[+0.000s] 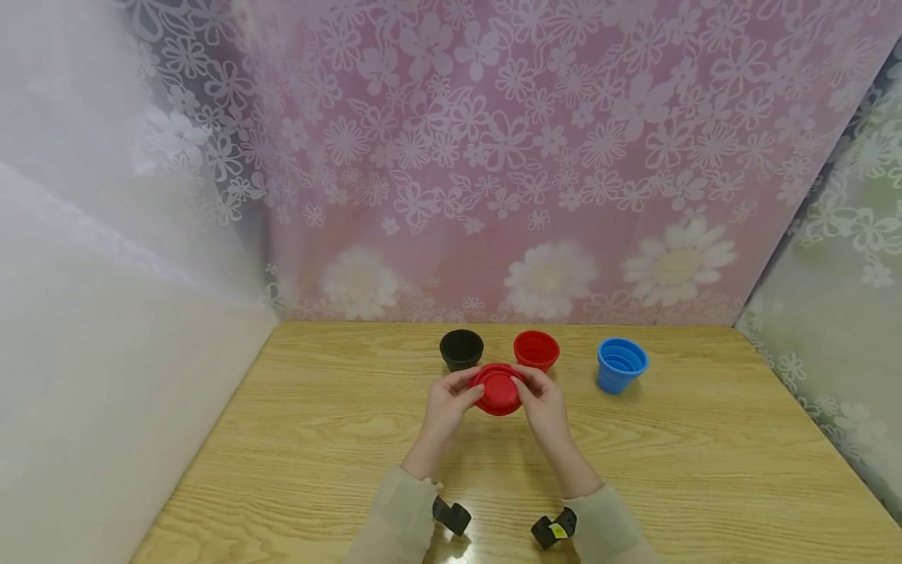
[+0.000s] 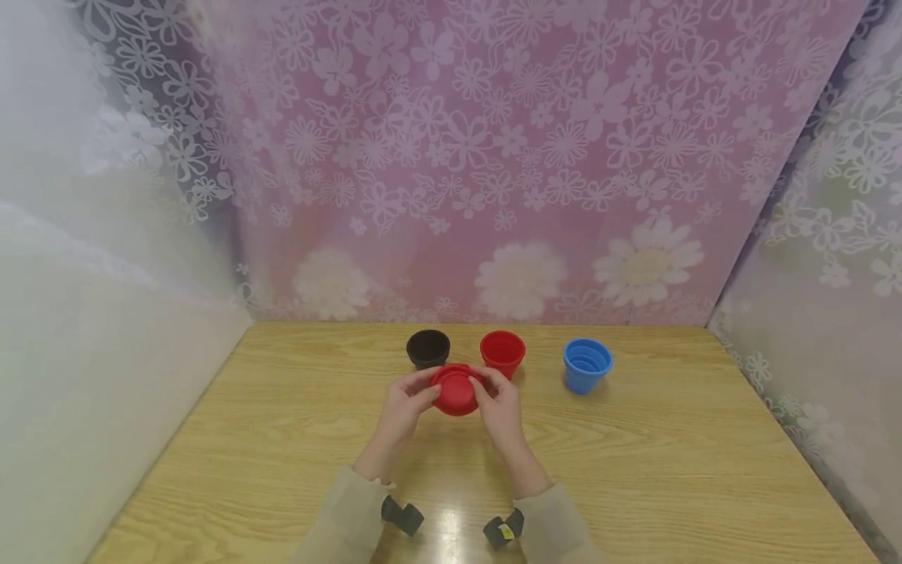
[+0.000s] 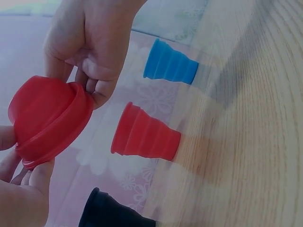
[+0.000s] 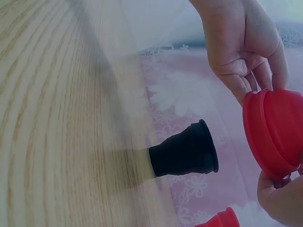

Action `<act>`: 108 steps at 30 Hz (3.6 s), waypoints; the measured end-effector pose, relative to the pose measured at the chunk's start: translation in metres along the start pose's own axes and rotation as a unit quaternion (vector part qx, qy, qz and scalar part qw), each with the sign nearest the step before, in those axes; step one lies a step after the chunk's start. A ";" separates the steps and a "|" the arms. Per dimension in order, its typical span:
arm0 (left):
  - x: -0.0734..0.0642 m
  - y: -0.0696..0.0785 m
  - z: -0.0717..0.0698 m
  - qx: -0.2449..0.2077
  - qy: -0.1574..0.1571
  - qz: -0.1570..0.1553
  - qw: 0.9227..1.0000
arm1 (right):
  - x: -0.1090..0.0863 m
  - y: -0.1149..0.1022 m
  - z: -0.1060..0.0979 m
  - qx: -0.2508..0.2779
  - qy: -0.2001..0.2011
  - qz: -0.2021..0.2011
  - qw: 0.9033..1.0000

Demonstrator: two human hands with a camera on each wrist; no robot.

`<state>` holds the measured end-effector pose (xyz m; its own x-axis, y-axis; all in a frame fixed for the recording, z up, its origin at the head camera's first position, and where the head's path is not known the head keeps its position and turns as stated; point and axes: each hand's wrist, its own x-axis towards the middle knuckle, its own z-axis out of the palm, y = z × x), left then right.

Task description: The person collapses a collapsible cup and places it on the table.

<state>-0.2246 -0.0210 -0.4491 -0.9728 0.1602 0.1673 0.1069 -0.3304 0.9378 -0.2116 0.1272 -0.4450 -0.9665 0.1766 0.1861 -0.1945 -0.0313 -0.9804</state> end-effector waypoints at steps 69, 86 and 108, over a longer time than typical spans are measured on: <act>-0.003 0.019 0.002 0.002 0.008 -0.058 0.998 | -0.002 -0.004 -0.004 0.127 -0.033 0.060 0.990; -0.001 0.004 0.002 -0.045 -0.003 -0.003 0.999 | -0.009 -0.002 -0.005 0.128 -0.084 0.051 0.987; 0.002 0.008 -0.007 -0.009 0.048 -0.021 0.999 | 0.001 0.000 -0.007 0.120 -0.020 0.051 0.991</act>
<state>-0.2269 -0.0297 -0.4436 -0.9917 0.0846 0.0966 0.0622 -0.3413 0.9379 -0.2114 0.1346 -0.4447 -0.9883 0.1208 0.0935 -0.1245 -0.2815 -0.9514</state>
